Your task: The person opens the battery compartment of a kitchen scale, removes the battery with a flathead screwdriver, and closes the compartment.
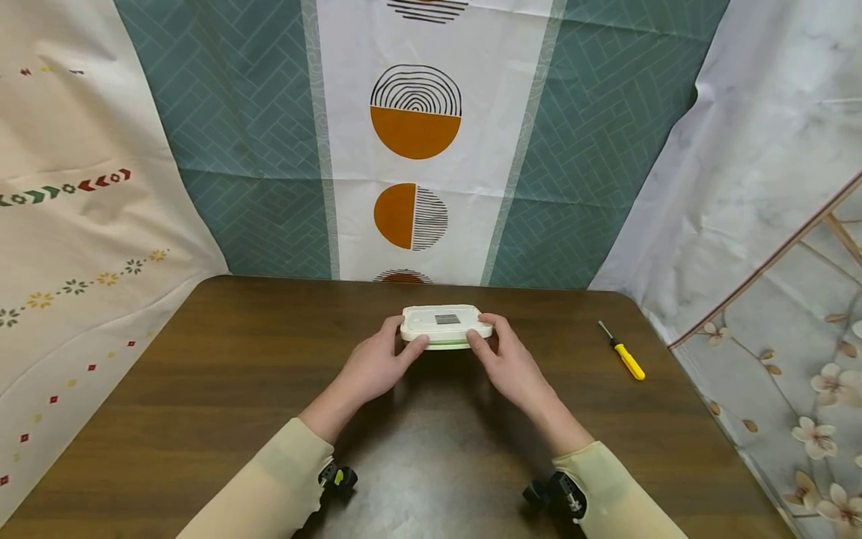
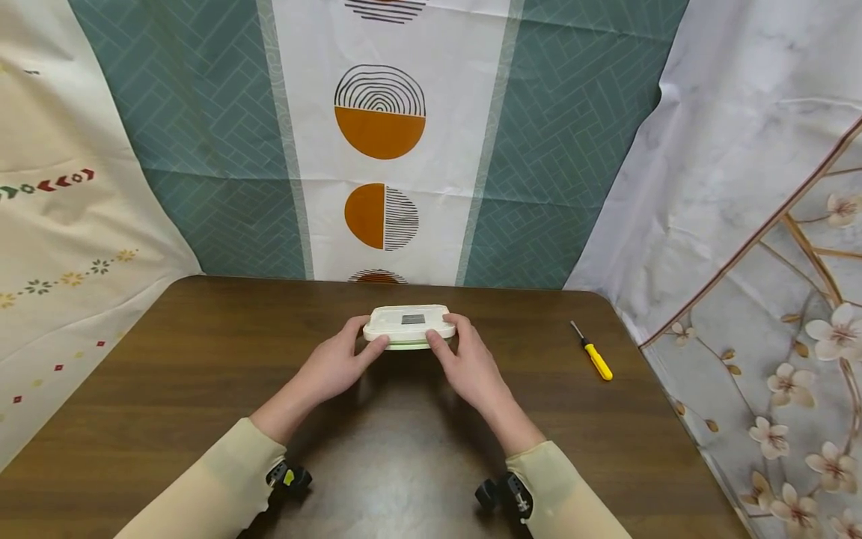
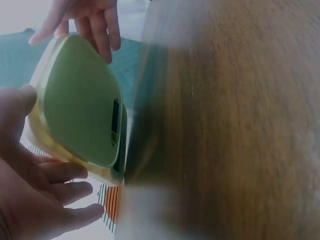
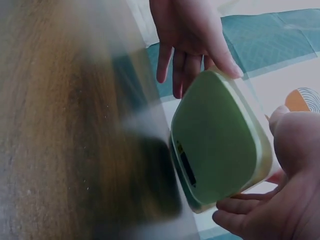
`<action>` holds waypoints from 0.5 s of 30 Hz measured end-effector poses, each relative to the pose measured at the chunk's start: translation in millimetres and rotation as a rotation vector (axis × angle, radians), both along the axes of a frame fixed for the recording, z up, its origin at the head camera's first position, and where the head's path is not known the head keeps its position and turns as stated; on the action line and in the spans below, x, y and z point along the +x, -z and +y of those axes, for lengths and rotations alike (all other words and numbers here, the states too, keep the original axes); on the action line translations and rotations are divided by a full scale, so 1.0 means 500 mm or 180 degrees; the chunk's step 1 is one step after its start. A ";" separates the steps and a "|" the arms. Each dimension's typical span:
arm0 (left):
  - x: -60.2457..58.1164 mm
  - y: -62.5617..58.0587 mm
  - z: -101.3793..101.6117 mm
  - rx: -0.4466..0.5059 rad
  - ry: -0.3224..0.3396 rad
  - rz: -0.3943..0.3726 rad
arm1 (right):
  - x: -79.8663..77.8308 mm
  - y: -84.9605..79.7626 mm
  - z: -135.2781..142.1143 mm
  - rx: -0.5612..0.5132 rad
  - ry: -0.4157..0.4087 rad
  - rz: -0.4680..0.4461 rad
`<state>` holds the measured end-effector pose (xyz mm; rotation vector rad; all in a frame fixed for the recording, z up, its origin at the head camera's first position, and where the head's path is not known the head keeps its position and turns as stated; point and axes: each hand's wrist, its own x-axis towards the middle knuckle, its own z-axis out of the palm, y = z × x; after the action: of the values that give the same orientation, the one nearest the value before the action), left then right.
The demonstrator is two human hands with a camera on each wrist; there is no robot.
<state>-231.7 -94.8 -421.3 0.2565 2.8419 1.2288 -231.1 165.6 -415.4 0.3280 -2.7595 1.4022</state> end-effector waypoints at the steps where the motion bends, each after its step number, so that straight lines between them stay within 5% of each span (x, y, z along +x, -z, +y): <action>1: 0.001 0.000 -0.001 -0.0021 0.0025 -0.0015 | 0.002 0.000 0.001 0.0066 -0.0010 -0.0002; 15: 0.007 0.022 -0.017 -0.0297 0.0331 0.0023 | 0.022 0.022 -0.003 0.0558 -0.0107 -0.0173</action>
<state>-228.1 -103.3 -432.1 0.4004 2.8417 1.0755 -219.9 164.0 -426.4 0.3480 -2.9418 1.1954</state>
